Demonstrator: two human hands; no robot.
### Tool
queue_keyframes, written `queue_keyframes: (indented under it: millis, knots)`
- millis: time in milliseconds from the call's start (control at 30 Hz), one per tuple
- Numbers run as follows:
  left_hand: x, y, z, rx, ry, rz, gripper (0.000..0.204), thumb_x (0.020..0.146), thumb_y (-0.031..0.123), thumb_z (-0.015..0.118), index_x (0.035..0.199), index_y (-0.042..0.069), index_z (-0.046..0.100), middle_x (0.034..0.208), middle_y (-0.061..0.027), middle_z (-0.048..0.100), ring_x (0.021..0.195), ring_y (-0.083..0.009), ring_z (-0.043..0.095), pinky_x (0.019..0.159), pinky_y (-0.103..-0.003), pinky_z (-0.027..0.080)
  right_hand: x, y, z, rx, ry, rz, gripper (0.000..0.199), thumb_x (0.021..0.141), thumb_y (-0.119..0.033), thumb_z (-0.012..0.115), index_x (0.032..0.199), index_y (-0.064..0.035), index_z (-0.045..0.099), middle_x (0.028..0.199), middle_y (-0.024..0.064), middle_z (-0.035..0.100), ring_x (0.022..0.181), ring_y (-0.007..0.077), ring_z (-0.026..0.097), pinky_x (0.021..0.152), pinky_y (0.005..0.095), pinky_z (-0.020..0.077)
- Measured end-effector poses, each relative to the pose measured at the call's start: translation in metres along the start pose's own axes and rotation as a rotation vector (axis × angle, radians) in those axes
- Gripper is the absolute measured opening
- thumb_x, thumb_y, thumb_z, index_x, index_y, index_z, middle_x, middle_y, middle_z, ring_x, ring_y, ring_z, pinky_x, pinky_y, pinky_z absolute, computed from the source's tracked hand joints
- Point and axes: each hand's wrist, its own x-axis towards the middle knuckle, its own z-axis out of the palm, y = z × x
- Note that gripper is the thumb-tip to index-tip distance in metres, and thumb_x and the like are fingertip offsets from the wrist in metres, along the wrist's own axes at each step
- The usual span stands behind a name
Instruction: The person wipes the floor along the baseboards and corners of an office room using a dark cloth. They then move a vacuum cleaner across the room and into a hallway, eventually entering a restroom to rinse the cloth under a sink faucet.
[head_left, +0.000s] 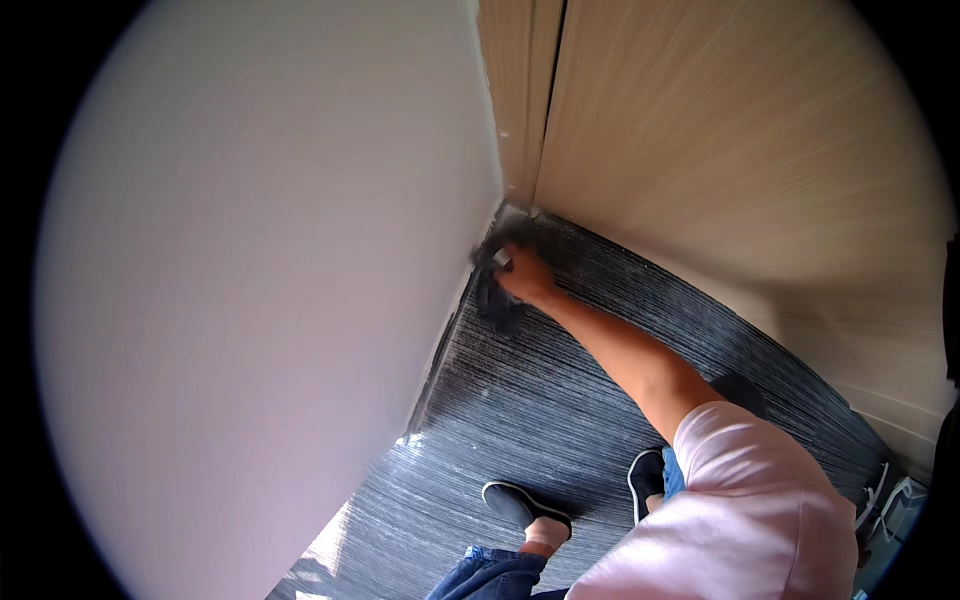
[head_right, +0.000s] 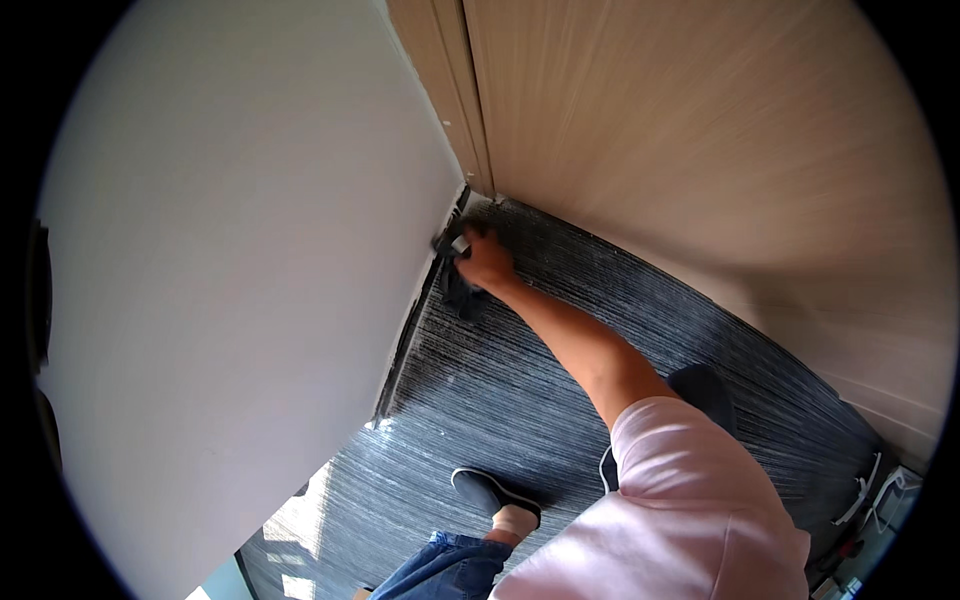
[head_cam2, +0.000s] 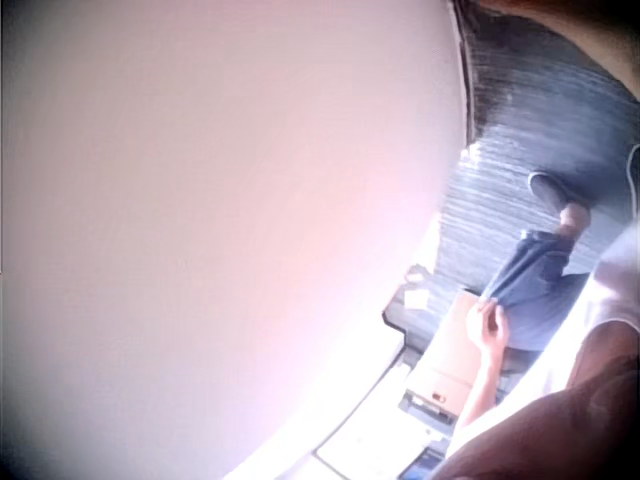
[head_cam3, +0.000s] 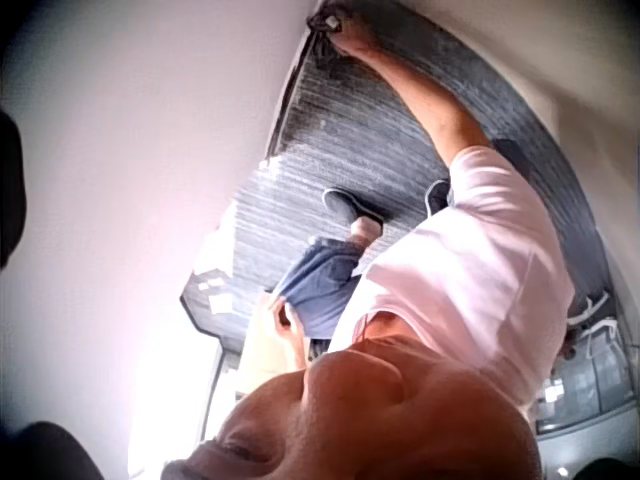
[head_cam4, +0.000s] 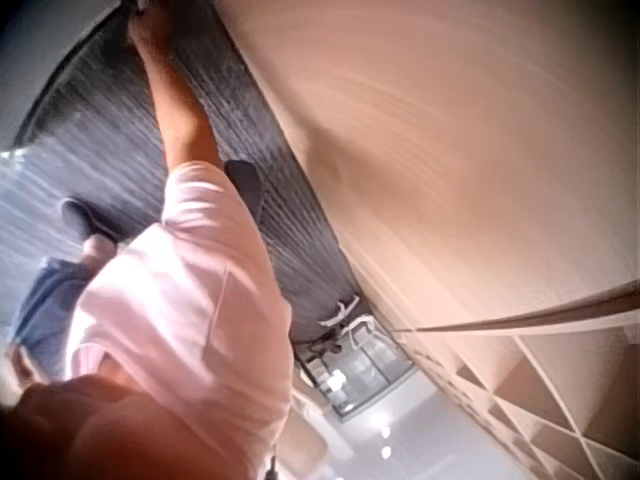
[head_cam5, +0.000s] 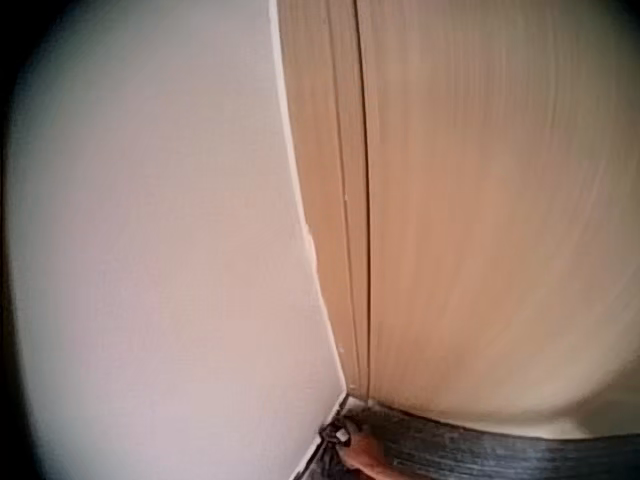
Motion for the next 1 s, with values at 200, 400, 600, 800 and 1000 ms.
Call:
queue_keyframes:
  millis: [200,400,600,800,1000]
  knots:
    - [-0.006,0.001,0.012,-0.018,0.0,-0.052,0.012,0.087,0.002,0.06,0.097,-0.004,0.062,0.096,-0.0143,0.059,0.085,-0.024,0.058,0.074,-0.032,0.048,0.062,0.017,-0.028,-0.115,0.151,-0.018,0.063,0.073,-0.03,0.067,0.129,-0.0056,0.049,0.124,0.0253,0.053,0.104,0.0413,0.058,0.088,0.0468,0.0491]
    - [-0.043,-0.015,0.021,-0.268,-0.026,-0.398,0.018,0.09,0.004,0.059,0.107,-0.003,0.059,0.105,-0.0129,0.059,0.097,-0.021,0.056,0.088,-0.031,0.045,0.028,0.002,-0.028,-0.114,-0.216,-0.046,0.058,0.07,-0.031,0.065,0.121,-0.0052,0.055,0.112,0.0252,0.06,0.103,0.0374,0.06,0.085,0.0442,0.0494]
    - [-0.027,-0.013,0.013,-0.096,-0.035,-0.142,0.02,0.09,0.006,0.06,0.108,-0.003,0.058,0.105,-0.0118,0.06,0.097,-0.0214,0.057,0.088,-0.032,0.045,0.01,0.011,-0.018,-0.112,-0.061,-0.053,0.066,0.072,-0.031,0.065,0.133,-0.0142,0.047,0.117,0.023,0.057,0.105,0.0403,0.058,0.087,0.045,0.0491]
    - [-0.015,0.01,0.013,-0.021,-0.026,-0.057,0.018,0.089,0.005,0.061,0.105,-0.002,0.06,0.101,-0.0135,0.061,0.094,-0.0246,0.058,0.085,-0.034,0.046,0.055,0.022,-0.033,-0.299,0.176,-0.126,0.066,0.072,-0.031,0.065,0.131,-0.0089,0.046,0.104,0.0202,0.064,0.096,0.04,0.061,0.081,0.047,0.0505]
    - [-0.015,0.031,0.003,0.032,0.005,-0.005,0.016,0.087,0.005,0.062,0.101,-0.002,0.061,0.098,-0.0151,0.062,0.09,-0.0277,0.059,0.082,-0.036,0.047,0.032,-0.019,-0.07,-0.259,-0.431,-0.064,0.073,0.07,-0.032,0.063,0.135,-0.0041,0.044,0.117,0.0216,0.061,0.103,0.0372,0.061,0.088,0.042,0.0489]
